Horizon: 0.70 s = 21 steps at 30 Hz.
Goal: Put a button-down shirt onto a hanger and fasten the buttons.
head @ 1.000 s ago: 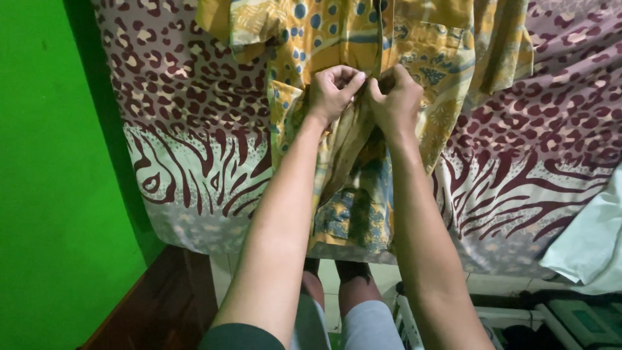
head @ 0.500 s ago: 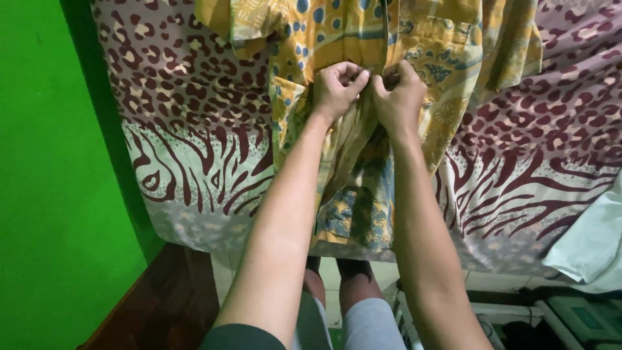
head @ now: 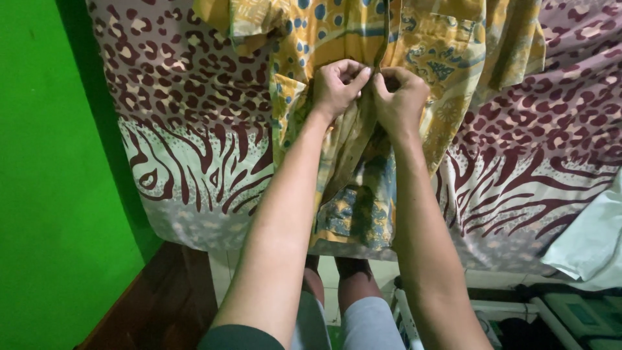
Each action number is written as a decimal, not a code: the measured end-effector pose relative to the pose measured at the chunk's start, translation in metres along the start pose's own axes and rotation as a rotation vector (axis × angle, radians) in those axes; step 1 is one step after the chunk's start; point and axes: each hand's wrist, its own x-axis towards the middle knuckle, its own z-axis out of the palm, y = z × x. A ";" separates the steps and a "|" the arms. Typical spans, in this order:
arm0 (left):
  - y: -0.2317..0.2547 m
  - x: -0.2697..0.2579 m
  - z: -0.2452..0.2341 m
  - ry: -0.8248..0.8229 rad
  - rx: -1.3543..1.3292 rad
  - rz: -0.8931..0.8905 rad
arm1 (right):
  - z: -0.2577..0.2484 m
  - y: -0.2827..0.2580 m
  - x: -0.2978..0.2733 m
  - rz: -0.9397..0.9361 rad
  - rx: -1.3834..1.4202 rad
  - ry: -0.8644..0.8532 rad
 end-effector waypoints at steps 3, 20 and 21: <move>0.003 -0.001 0.001 0.003 0.007 -0.009 | 0.001 0.004 0.001 0.012 -0.014 -0.004; -0.003 0.001 -0.003 0.001 -0.007 0.012 | 0.017 0.013 -0.014 -0.148 0.069 0.060; -0.003 0.002 -0.005 -0.004 -0.006 -0.008 | 0.017 0.010 -0.014 -0.172 0.084 0.072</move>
